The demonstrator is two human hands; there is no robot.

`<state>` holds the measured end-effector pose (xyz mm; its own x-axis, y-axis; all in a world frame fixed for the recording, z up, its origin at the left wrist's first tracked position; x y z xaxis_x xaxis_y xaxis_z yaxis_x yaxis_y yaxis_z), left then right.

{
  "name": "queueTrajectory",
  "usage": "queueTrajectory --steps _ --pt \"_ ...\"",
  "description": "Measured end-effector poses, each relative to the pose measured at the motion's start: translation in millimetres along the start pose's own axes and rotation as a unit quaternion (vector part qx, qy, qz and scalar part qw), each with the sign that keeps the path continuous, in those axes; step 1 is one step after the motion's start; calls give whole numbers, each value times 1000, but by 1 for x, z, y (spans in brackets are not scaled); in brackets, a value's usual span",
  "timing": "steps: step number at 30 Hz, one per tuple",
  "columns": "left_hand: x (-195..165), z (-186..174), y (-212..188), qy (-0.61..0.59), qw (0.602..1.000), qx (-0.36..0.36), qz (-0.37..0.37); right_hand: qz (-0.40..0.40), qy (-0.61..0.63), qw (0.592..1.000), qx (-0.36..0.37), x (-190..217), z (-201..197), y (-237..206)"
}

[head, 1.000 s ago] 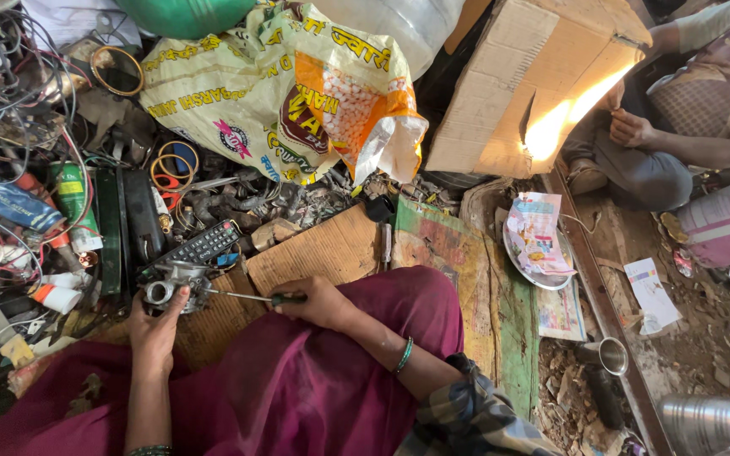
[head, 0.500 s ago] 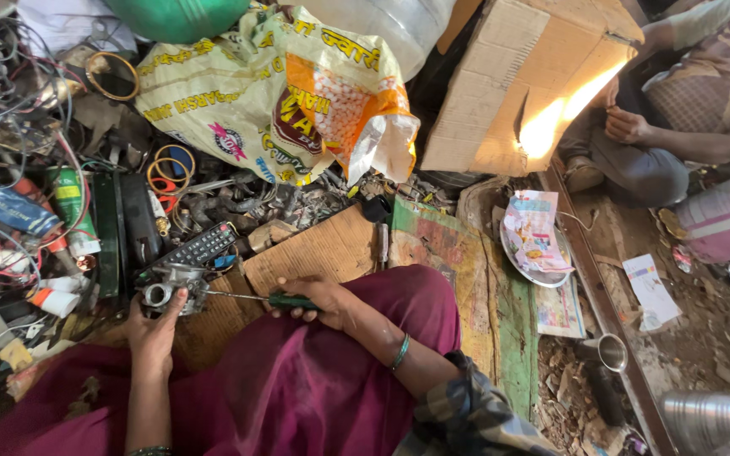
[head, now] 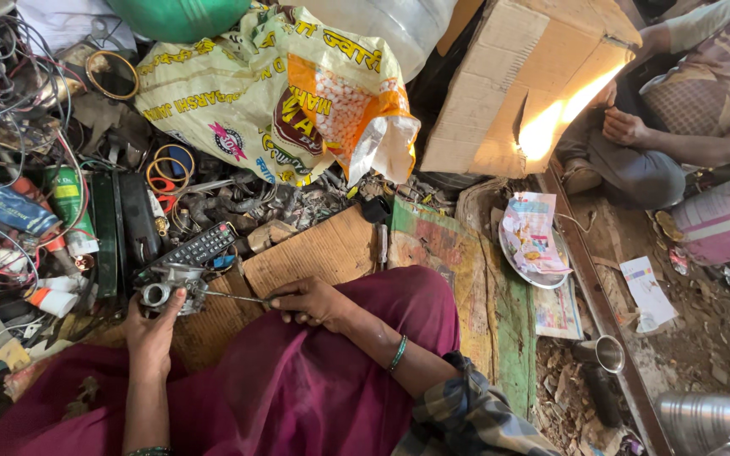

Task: The person sits on the floor of a cluttered scrap workshop and uses a green-handled screwdriver to work on a metal carburetor held in their left hand, repeatedly turning screws on the part while adjusting their grip. A remote control, wires, and assorted scrap items surround the work area.

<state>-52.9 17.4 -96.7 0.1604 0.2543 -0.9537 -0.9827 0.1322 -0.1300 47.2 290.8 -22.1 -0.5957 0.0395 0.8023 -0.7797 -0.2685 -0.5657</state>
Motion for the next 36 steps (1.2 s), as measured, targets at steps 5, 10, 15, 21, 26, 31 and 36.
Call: queueTrajectory --steps 5,10,15,21,26,31,36 --pt "-7 3 -4 -5 1000 4 3 -3 4 1000 1 -1 1 0" --pt "-9 4 -4 -8 1000 6 6 7 -4 1000 -6 0 1 -1" --pt "-9 3 -4 -21 1000 10 -1 3 1 1000 -4 2 2 -2" --pt "-8 2 -4 -11 1000 5 -4 3 -2 1000 -6 2 3 -2" --pt "-7 1 -5 0 1000 -2 -20 4 1 1000 -5 0 2 -1" --pt "-8 2 -4 11 1000 -8 -28 4 6 1000 -2 -1 0 1" --pt "-7 2 -4 -1 1000 -5 -13 2 4 1000 2 -1 -1 1"
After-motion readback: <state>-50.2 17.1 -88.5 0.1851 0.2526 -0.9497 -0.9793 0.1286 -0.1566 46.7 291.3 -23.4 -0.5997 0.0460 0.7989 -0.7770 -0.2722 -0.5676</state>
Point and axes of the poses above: each hand's wrist, its own y-axis towards the middle knuckle, its own z-axis out of the palm, x = y × z, the point moved 6 cm from there along y, towards the middle knuckle, and after that the axes turned 8 degrees about x, right-handed, at the moved point
